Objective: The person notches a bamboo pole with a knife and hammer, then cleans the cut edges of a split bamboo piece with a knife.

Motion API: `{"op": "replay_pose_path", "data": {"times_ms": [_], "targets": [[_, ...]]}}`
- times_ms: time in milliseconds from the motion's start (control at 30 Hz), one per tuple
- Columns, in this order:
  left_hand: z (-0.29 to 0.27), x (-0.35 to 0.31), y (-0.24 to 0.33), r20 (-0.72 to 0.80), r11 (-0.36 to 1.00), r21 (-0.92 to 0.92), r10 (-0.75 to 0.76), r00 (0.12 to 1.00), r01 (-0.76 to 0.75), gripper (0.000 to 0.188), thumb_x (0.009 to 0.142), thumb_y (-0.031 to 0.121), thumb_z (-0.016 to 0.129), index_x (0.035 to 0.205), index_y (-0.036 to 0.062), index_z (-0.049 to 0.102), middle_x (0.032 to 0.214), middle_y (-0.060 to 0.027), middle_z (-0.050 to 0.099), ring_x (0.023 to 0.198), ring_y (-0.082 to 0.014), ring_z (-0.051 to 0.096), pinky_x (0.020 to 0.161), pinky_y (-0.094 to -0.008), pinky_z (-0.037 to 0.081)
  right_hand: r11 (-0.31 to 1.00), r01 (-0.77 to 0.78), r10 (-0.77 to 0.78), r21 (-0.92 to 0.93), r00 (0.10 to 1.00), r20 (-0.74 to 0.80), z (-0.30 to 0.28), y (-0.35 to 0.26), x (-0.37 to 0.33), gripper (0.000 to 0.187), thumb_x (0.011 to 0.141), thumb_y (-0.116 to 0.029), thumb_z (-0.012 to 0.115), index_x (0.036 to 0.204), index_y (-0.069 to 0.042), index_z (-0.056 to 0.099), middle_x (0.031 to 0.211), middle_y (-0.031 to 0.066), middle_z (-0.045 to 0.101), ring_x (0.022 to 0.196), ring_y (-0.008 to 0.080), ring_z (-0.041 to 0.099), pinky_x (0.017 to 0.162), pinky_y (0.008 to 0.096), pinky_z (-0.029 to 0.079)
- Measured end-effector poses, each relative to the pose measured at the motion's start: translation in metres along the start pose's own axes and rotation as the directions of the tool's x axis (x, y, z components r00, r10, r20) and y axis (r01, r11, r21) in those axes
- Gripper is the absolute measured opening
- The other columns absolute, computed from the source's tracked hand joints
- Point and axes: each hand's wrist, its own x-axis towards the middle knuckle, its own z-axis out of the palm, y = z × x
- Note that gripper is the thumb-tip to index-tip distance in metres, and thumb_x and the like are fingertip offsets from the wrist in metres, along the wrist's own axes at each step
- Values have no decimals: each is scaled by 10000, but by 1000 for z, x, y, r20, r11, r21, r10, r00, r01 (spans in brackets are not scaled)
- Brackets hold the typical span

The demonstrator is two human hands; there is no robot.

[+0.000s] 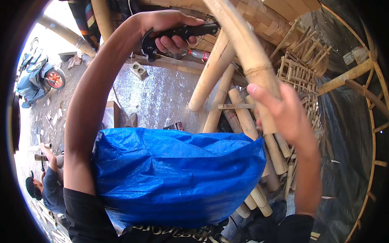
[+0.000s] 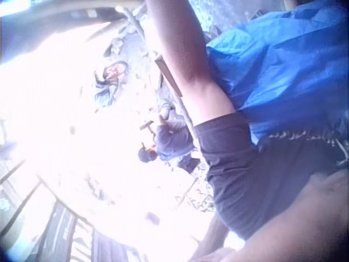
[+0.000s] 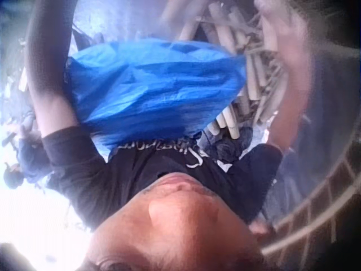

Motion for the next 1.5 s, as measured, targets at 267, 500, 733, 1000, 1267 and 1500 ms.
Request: {"op": "replay_pose_path", "data": {"times_ms": [267, 500, 733, 1000, 1267, 1500], "targets": [[-9, -4, 1, 70, 999, -5, -44, 997, 45, 476, 1051, 448, 434, 820, 43, 531, 562, 14, 433, 384, -39, 396, 277, -180, 310, 882, 469, -394, 45, 787, -474, -26, -30, -14, 414, 955, -419, 636, 1079, -26, 601, 801, 39, 596, 574, 89, 582, 503, 229, 488], [-21, 13, 5, 258, 989, 93, -137, 956, 116, 584, 1055, 558, 331, 860, 52, 547, 592, 11, 437, 414, -73, 386, 310, -217, 305, 990, 56, -78, -133, 983, -167, -27, -34, -5, 440, 919, -449, 666, 1057, -36, 597, 728, 1, 561, 523, 66, 543, 468, 216, 453], [-16, 12, 5, 136, 987, 93, -145, 980, 133, 577, 1067, 534, 312, 817, 57, 520, 585, 19, 422, 409, -69, 377, 302, -212, 296, 924, 345, -380, -168, 885, -270, 11, -2, -12, 374, 927, -376, 682, 1061, -30, 633, 756, 7, 590, 576, 58, 553, 517, 222, 454], [-10, 7, 11, 205, 985, 63, -168, 964, 158, 554, 1054, 552, 339, 785, 91, 489, 558, 29, 413, 390, -55, 376, 289, -201, 291, 962, 257, -270, -88, 871, -411, -23, -26, -30, 395, 915, -404, 687, 1044, -33, 636, 734, 11, 590, 536, 71, 558, 487, 200, 444], [-15, 26, -1, 227, 985, 108, -155, 962, 134, 589, 1062, 553, 281, 810, 72, 508, 567, 34, 398, 402, -53, 360, 313, -200, 300, 988, 1, -20, -152, 992, -122, -6, -20, -19, 420, 892, -408, 696, 1057, -26, 635, 727, 12, 582, 544, 81, 554, 502, 214, 437], [-12, 31, -3, 269, 983, 143, -154, 951, 119, 581, 1069, 536, 273, 806, 68, 495, 569, 31, 404, 409, -58, 381, 316, -202, 312, 930, 368, -332, 4, 841, -427, 20, -24, -37, 372, 947, -406, 640, 996, -37, 637, 676, 15, 576, 527, 89, 566, 479, 224, 445]]}}
